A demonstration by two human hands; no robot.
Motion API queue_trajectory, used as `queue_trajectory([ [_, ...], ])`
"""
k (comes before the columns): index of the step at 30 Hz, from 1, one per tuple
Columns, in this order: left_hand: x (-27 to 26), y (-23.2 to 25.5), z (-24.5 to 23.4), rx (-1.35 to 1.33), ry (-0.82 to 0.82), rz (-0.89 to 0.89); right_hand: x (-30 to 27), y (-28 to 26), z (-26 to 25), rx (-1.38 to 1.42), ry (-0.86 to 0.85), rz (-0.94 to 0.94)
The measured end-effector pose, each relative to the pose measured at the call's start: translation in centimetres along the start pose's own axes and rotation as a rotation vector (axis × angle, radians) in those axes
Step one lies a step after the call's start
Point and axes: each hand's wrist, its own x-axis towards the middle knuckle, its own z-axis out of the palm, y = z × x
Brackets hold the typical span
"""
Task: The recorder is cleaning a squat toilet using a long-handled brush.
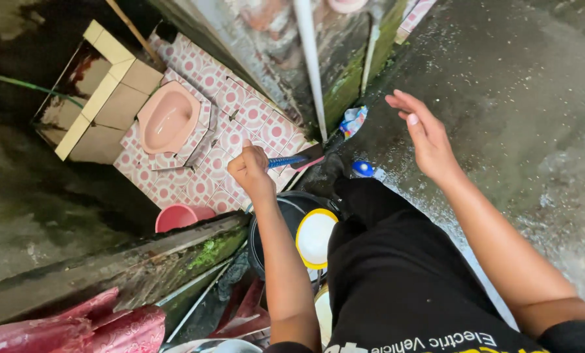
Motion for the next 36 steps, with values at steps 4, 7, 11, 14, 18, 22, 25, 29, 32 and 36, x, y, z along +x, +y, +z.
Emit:
queue_trajectory([
  [4,-2.4,-0.9,2.7,-0.003,-0.095,-0.006,-2.9,-2.0,-3.1,-0.003,0.072,0.028],
  [7,-3.9,-2.2,4.2,-0.037,-0.178,0.052,-4.5,-2.2,-4.8,0.027,0.142,0.050],
  [11,-5.2,-2.9,7.7,-0.094,-0.151,-0.017,-5.3,-2.9,-6.5,0.045,0.211,0.094],
  [14,-6.1,-3.1,9.7,-0.090,-0.177,-0.064,-5.9,-3.3,-7.6,0.032,0.226,0.102],
  [18,-6.6,-2.7,12.6,-0.126,-0.252,-0.167,-7.3,-2.9,-9.3,0.002,0.238,0.132],
  [22,-7.8,-2.2,14.5,-0.104,-0.273,-0.217,-7.8,-2.8,-11.9,0.024,0.283,0.165],
  [25,-8.3,-2.1,15.9,-0.099,-0.297,-0.186,-8.0,-2.1,-13.7,0.028,0.316,0.205],
  [29,-8.6,-3.5,17.1,-0.078,-0.320,-0.167,-7.9,-1.5,-16.1,0.021,0.312,0.182],
  [32,-8.9,-3.9,18.4,-0.054,-0.339,-0.150,-8.0,-0.8,-17.8,0.026,0.301,0.184],
  [36,-9.3,-3.8,21.4,-0.023,-0.259,-0.313,-8.1,-0.1,-20.8,0.024,0.278,0.216],
])
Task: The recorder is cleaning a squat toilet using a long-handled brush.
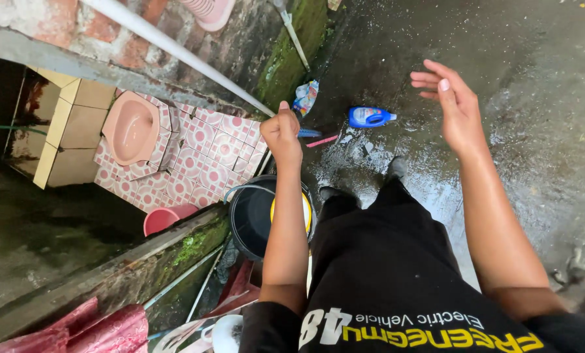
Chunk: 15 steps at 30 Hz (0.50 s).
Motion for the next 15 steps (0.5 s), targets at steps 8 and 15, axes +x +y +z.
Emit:
queue_trajectory([
  [8,0.2,-2.2,4.7,0.133,-0.053,0.133,2.1,1.4,-4.7,0.026,-0.049,0.002],
  [15,0.1,-5.7,6.7,0.223,0.116,0.072,4.9,3.4,-1.2,-0.100,-0.330,0.133],
])
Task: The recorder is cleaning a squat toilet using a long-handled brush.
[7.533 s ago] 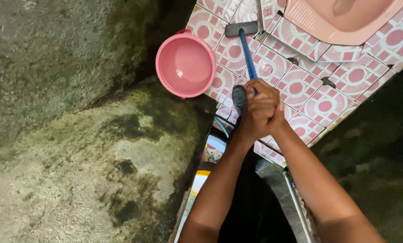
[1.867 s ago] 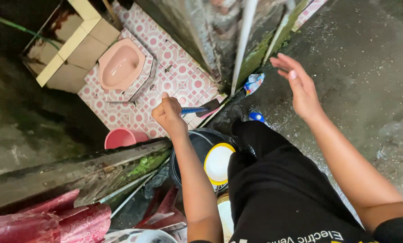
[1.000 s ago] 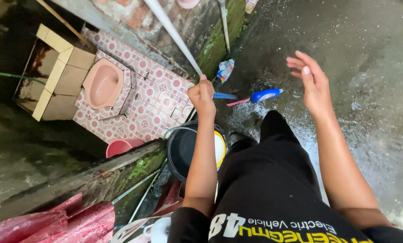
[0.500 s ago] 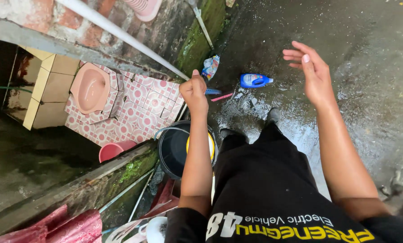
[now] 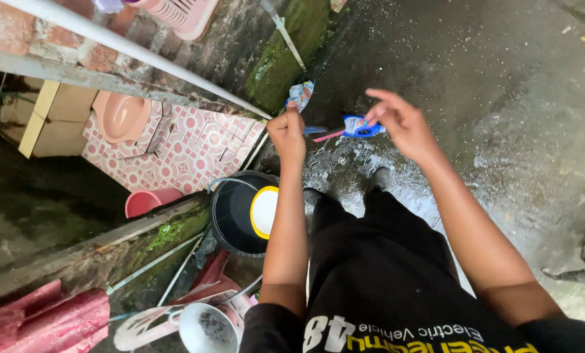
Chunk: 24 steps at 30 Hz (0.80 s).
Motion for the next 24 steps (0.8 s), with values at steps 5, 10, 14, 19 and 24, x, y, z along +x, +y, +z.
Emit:
queue_trajectory([
  [5,-0.4,-2.8,2.1,0.138,0.079,-0.057,4.2,1.9,6.7,-0.144,-0.261,-0.095],
  [10,0.7,-6.3,1.8,0.110,0.115,-0.193,8.6,8.5,13.9,-0.459,-0.236,-0.210],
  [14,3.5,-10.5,-1.2,0.124,0.070,-0.060,13.3,14.5,18.1,-0.694,-0.214,-0.004],
  [19,4.5,-18.6,-6.2,0.402,-0.007,-0.234,17.8,23.3,24.2,-0.722,-0.312,0.131],
  [24,7.5,-29.2,-10.6,0.515,0.011,-0.076,22.7,32.1,30.6,-0.736,-0.273,0.071],
])
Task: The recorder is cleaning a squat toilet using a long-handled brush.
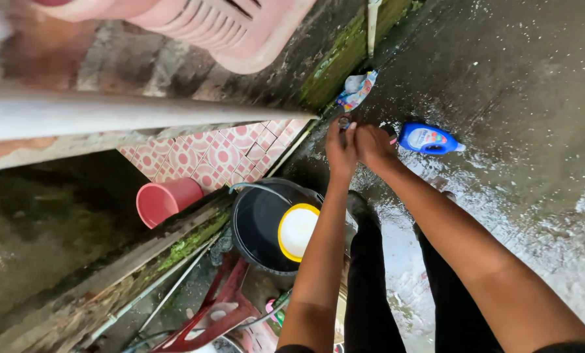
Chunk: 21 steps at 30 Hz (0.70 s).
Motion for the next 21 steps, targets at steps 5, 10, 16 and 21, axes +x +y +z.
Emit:
queue_trajectory([
  [5,3.6,-6.6,-0.1,0.110,0.015,-0.047,4.7,-2.3,1.8,0.111,0.016,0.040],
  [10,6.1,-9.0,-0.8,0.070,0.038,-0.288,7.9,-2.5,4.5,0.223,0.031,0.096],
  [16,2.1,-8.8,0.3,-0.244,0.023,-0.158,3.9,3.5,7.8,0.700,0.175,-0.068],
  [21,-4.5,-10.5,5.1,0.040,-0.164,-0.195,-5.8,16.0,12.4,0.765,0.262,0.346],
])
